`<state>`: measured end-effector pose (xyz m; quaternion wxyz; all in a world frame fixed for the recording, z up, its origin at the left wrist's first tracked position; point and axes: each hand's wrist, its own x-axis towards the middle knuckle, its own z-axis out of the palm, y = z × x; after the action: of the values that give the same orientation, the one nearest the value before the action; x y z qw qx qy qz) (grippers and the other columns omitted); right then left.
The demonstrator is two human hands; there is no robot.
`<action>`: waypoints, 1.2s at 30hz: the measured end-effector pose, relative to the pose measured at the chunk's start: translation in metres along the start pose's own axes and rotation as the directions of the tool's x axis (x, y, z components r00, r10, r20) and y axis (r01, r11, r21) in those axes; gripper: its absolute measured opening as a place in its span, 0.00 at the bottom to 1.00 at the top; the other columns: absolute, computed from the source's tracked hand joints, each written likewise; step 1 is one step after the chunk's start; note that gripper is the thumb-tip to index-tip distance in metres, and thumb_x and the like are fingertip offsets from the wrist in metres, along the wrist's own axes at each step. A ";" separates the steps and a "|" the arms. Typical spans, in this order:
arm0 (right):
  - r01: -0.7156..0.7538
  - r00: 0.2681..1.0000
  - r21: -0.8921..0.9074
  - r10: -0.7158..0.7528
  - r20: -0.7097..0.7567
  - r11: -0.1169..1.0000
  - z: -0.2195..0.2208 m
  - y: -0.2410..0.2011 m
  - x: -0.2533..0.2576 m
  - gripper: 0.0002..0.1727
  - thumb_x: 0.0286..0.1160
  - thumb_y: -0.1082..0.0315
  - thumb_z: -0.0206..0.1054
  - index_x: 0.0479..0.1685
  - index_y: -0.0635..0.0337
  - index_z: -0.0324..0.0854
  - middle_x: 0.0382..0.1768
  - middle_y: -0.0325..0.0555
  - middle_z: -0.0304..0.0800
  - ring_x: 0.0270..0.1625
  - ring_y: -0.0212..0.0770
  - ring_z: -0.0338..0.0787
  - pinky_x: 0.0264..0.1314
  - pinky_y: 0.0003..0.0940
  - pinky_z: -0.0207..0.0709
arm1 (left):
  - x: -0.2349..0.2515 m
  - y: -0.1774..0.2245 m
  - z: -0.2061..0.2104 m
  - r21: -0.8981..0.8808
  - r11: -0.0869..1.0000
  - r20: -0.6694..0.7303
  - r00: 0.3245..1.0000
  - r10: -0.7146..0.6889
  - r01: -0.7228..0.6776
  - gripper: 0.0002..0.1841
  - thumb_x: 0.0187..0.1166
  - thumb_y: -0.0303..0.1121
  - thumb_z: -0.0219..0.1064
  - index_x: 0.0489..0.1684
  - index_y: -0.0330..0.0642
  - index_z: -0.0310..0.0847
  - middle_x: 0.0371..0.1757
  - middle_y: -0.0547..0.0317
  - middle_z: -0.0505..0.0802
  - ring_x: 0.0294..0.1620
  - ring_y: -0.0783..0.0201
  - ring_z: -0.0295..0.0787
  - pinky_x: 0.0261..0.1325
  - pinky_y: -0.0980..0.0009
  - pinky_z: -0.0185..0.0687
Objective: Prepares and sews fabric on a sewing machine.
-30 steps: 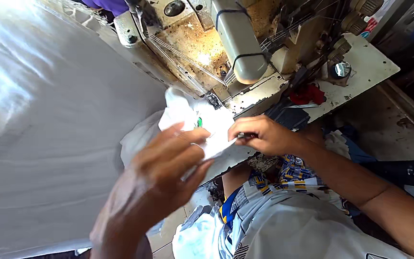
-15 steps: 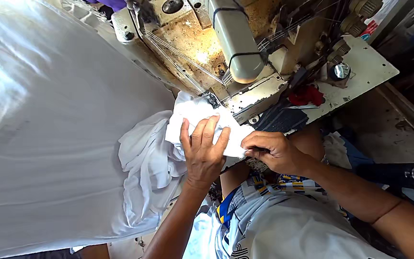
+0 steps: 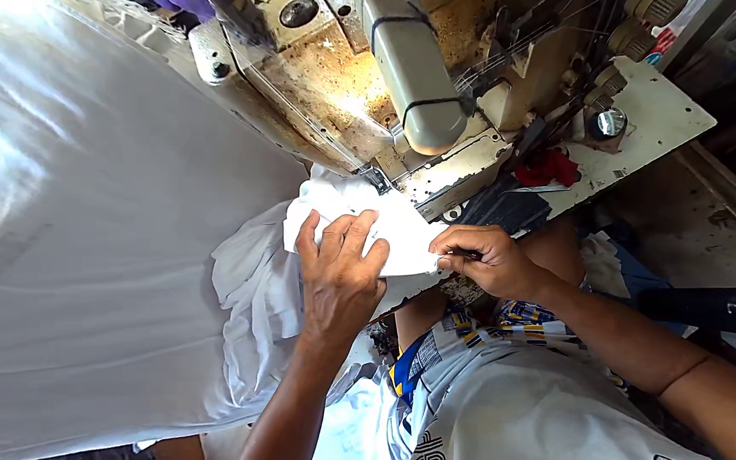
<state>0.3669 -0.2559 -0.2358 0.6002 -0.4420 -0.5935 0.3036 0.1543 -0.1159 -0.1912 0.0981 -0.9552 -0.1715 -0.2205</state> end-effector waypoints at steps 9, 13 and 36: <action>0.020 0.996 0.008 -0.020 -0.085 1.000 0.011 0.015 0.041 0.02 0.77 0.79 0.69 0.39 0.68 0.87 0.44 0.48 0.91 0.42 0.34 0.90 0.44 0.29 0.87 | 0.025 -0.048 -0.003 -0.005 0.999 0.057 0.997 0.051 -0.051 0.14 0.75 0.28 0.59 0.51 0.38 0.88 0.68 0.43 0.87 0.65 0.38 0.83 0.70 0.39 0.70; 0.043 0.996 0.062 -0.039 -0.077 0.997 0.012 0.019 0.055 0.04 0.78 0.81 0.65 0.41 0.70 0.85 0.45 0.51 0.90 0.45 0.36 0.90 0.48 0.30 0.87 | 0.028 -0.070 -0.034 -0.059 0.993 0.333 0.940 -0.075 0.101 0.39 0.71 0.66 0.66 0.81 0.54 0.75 0.67 0.49 0.86 0.64 0.39 0.82 0.58 0.35 0.76; 0.162 0.978 -0.025 -0.157 0.134 0.986 -0.002 -0.005 0.012 0.04 0.78 0.78 0.68 0.43 0.72 0.87 0.45 0.50 0.91 0.49 0.35 0.91 0.55 0.30 0.88 | -0.003 -0.008 -0.013 -0.261 0.951 -0.036 0.986 0.164 -0.168 0.21 0.76 0.43 0.70 0.66 0.50 0.87 0.59 0.48 0.89 0.61 0.47 0.83 0.73 0.43 0.67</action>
<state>0.3690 -0.2473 -0.2255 0.5742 -0.3828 -0.6706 0.2721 0.1437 -0.1132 -0.1802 -0.0100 -0.9692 -0.0592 -0.2386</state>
